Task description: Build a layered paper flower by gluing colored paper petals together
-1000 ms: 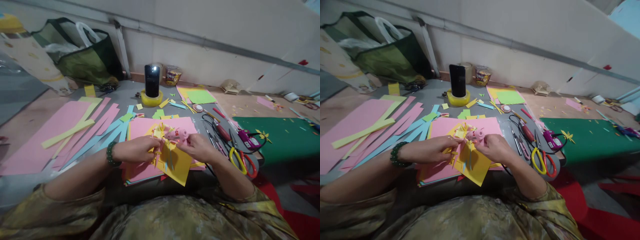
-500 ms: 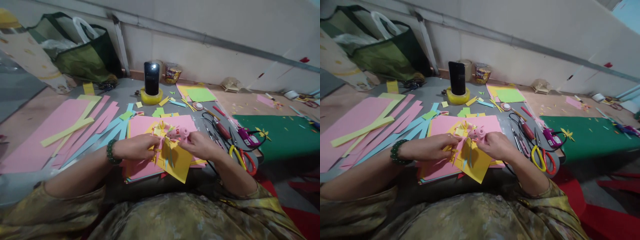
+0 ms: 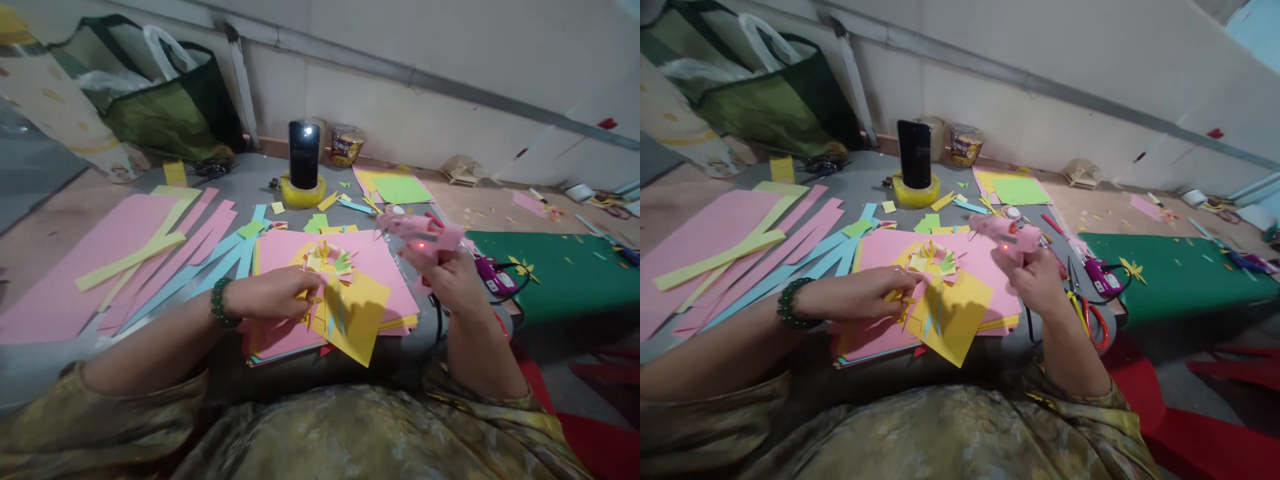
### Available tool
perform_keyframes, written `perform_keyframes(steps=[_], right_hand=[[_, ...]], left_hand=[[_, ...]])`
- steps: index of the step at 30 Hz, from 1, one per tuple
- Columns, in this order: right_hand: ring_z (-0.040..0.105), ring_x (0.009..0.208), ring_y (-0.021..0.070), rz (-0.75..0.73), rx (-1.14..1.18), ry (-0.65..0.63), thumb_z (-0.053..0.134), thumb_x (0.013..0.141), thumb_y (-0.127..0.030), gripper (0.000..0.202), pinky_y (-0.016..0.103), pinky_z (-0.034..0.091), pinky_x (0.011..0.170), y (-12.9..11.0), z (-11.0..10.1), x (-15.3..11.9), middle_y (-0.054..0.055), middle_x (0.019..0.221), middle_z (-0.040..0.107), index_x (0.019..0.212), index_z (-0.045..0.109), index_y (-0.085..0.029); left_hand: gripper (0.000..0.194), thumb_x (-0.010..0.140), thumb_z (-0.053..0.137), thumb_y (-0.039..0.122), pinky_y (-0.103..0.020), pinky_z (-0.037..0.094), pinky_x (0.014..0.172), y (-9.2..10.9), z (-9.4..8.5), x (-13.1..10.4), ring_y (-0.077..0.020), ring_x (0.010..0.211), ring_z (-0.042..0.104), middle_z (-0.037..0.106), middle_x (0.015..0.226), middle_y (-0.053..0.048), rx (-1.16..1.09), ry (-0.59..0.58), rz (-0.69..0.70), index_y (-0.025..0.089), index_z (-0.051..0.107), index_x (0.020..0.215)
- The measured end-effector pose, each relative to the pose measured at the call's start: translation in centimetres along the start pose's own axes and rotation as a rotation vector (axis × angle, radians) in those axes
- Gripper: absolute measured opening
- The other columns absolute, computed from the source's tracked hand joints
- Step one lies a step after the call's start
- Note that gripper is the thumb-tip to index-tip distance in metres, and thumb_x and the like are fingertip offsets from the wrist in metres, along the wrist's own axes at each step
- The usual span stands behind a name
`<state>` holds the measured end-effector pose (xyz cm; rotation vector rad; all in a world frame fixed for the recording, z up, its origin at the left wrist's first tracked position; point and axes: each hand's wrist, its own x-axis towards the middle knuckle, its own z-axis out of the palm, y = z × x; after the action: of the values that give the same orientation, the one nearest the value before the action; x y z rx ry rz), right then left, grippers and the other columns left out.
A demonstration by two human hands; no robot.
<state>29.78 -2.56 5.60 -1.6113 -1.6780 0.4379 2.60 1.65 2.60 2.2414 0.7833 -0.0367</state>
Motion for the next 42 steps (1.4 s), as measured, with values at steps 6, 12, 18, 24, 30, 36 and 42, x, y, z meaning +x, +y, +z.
perform_keyframes(steps=[6, 12, 18, 24, 30, 36, 42], right_hand=[[0.059, 0.053, 0.0204, 0.208, -0.1, 0.206, 0.065, 0.075, -0.059, 0.038, 0.03, 0.045, 0.051, 4.7, -0.1, 1.4, 0.002, 0.051, 0.059, 0.071, 0.067, -0.021], [0.068, 0.064, 0.0264, 0.496, -0.389, 0.059, 0.062, 0.08, -0.056, 0.039, 0.032, 0.046, 0.061, 6.2, -0.3, 2.7, 0.005, 0.048, 0.06, 0.062, 0.065, -0.021], [0.072, 0.078, 0.0276, 0.59, -0.538, -0.167, 0.059, 0.091, -0.047, 0.041, 0.032, 0.047, 0.069, 6.4, 0.0, 3.4, 0.011, 0.06, 0.071, 0.062, 0.066, -0.018], [0.071, 0.083, 0.0279, 0.473, -0.798, -0.25, 0.055, 0.094, -0.05, 0.042, 0.032, 0.041, 0.065, 5.2, -1.3, 1.8, 0.014, 0.083, 0.077, 0.072, 0.072, -0.018], [0.063, 0.062, 0.0202, 0.11, -0.564, 0.027, 0.056, 0.09, -0.056, 0.041, 0.029, 0.037, 0.057, -0.5, -2.8, -1.3, 0.006, 0.071, 0.073, 0.09, 0.078, -0.021], [0.06, 0.067, 0.0153, -0.137, -0.454, -0.304, 0.056, 0.096, -0.042, 0.032, 0.026, 0.033, 0.061, -4.1, 1.8, 2.0, 0.003, 0.072, 0.073, 0.084, 0.077, -0.021], [0.064, 0.08, 0.0177, -0.067, -0.423, -0.539, 0.055, 0.095, -0.026, 0.025, 0.027, 0.035, 0.065, -3.2, 5.9, 4.6, 0.007, 0.09, 0.077, 0.096, 0.079, -0.019]], left_hand=[[0.006, 0.075, 0.05, 0.027, -0.029, 0.043, 0.066, -0.4, -0.4, -0.2, -0.0192, 0.071, 0.056, 0.061, 0.077, -0.002, -0.058, 0.034, -0.029, 0.022, 0.049, 0.072], [0.022, 0.08, 0.052, 0.038, -0.029, 0.049, 0.078, -0.8, -1.5, -1.1, -0.0207, 0.085, 0.064, 0.071, 0.092, -0.004, -0.069, 0.12, -0.002, 0.022, 0.066, 0.087], [0.026, 0.077, 0.059, 0.047, -0.028, 0.048, 0.067, -1.0, -2.7, -1.3, -0.0183, 0.073, 0.061, 0.067, 0.078, -0.001, -0.219, 0.222, 0.005, 0.021, 0.067, 0.076], [0.026, 0.07, 0.069, 0.046, -0.028, 0.048, 0.065, -1.6, -2.3, 0.0, -0.0151, 0.064, 0.055, 0.062, 0.065, 0.001, -0.534, 0.477, -0.072, 0.022, 0.064, 0.063], [0.024, 0.063, 0.074, 0.044, -0.026, 0.047, 0.057, -3.0, -1.3, 1.7, -0.0137, 0.059, 0.055, 0.062, 0.06, 0.001, -0.608, 0.59, -0.223, 0.021, 0.068, 0.06], [0.026, 0.062, 0.078, 0.039, -0.03, 0.056, 0.057, -3.2, -0.4, 3.1, -0.0195, 0.062, 0.069, 0.065, 0.06, -0.002, -0.784, 0.555, -0.246, 0.019, 0.062, 0.056], [0.026, 0.064, 0.074, 0.038, -0.026, 0.049, 0.049, -3.5, 0.4, 3.7, -0.0132, 0.053, 0.055, 0.058, 0.053, 0.0, -0.628, 0.689, -0.223, 0.019, 0.061, 0.054]])
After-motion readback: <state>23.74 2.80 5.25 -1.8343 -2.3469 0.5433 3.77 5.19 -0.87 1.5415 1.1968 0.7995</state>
